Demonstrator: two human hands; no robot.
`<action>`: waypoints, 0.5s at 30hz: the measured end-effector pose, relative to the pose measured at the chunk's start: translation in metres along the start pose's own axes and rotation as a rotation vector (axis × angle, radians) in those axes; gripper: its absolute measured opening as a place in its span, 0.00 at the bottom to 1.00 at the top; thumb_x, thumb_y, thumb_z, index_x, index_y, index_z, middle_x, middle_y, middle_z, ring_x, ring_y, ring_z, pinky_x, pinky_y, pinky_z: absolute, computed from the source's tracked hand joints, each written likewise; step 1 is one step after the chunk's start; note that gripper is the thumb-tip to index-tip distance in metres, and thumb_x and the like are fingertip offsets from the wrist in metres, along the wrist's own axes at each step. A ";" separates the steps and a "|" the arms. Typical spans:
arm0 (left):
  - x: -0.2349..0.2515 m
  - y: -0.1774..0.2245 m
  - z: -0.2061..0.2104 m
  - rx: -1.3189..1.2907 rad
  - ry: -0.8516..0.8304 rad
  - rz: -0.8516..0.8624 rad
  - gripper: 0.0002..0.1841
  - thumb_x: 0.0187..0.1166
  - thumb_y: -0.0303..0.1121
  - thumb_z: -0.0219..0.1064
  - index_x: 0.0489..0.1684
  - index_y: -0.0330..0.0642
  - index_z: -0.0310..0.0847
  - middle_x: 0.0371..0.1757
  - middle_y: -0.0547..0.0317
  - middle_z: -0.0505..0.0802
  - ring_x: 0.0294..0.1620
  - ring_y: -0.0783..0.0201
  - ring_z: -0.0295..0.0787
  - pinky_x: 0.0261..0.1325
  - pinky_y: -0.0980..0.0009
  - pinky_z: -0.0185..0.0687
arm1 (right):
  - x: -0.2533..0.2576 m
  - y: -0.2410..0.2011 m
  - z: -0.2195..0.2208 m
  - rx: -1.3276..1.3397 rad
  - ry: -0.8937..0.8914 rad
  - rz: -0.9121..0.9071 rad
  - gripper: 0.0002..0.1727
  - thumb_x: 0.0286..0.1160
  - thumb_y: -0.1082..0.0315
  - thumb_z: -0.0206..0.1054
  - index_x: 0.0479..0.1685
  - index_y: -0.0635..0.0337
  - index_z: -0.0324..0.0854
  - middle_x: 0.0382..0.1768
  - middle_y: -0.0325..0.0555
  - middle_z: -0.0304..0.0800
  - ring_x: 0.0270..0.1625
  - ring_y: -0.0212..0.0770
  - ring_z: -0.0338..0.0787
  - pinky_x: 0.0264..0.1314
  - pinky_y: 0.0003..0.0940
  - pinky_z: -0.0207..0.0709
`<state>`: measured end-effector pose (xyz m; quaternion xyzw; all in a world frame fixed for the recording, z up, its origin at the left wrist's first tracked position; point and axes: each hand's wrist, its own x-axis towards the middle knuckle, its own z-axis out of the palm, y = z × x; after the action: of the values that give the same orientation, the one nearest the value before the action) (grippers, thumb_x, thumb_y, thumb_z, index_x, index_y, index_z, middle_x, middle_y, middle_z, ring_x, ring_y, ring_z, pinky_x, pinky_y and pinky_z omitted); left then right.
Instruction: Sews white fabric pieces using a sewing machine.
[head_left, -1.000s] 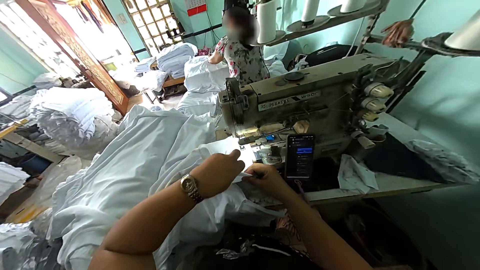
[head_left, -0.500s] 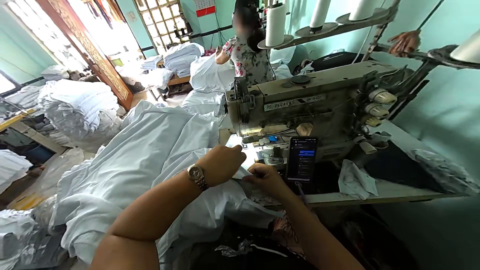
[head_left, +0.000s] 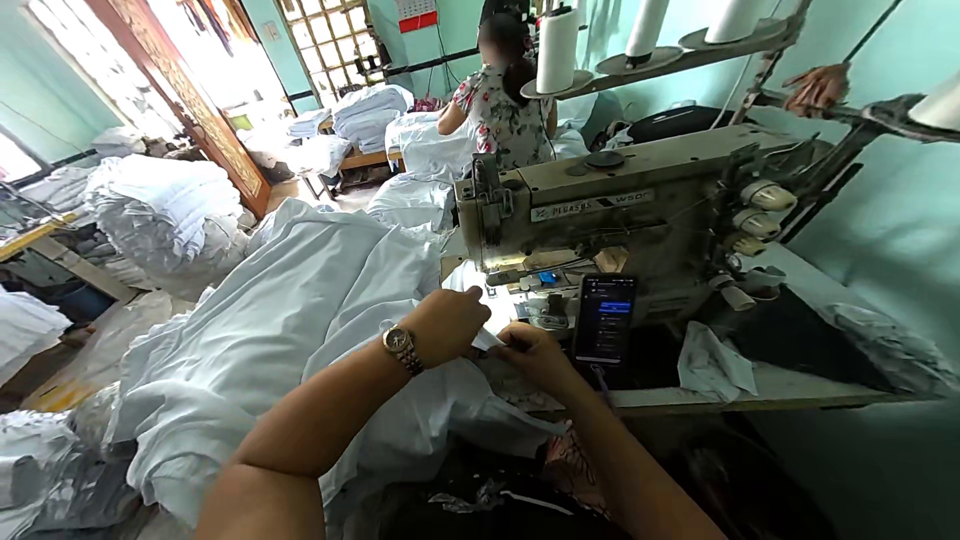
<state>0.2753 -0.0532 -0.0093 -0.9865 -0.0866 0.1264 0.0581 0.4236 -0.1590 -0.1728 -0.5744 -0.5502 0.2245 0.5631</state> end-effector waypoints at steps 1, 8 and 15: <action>-0.001 -0.001 0.001 -0.013 -0.003 -0.003 0.11 0.86 0.34 0.60 0.52 0.36 0.85 0.53 0.40 0.88 0.47 0.42 0.90 0.44 0.44 0.85 | 0.001 0.000 -0.001 0.000 -0.006 -0.005 0.12 0.71 0.59 0.78 0.37 0.60 0.91 0.35 0.38 0.88 0.34 0.23 0.82 0.39 0.18 0.77; -0.003 -0.002 0.004 -0.064 0.096 -0.015 0.12 0.86 0.35 0.62 0.48 0.37 0.88 0.54 0.43 0.87 0.47 0.45 0.90 0.45 0.46 0.86 | 0.001 -0.004 -0.005 -0.015 -0.007 -0.009 0.11 0.72 0.60 0.77 0.38 0.60 0.91 0.36 0.38 0.88 0.35 0.23 0.83 0.40 0.19 0.78; 0.001 -0.020 0.036 -0.166 0.406 0.030 0.21 0.69 0.55 0.76 0.35 0.45 0.89 0.57 0.55 0.91 0.71 0.50 0.80 0.72 0.46 0.71 | -0.010 -0.003 -0.003 -0.058 0.078 -0.115 0.09 0.75 0.62 0.74 0.43 0.59 0.91 0.40 0.40 0.91 0.40 0.26 0.87 0.45 0.20 0.82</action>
<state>0.2641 -0.0301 -0.0420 -0.9942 -0.0687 -0.0817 -0.0087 0.4221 -0.1697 -0.1725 -0.5664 -0.5661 0.1533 0.5790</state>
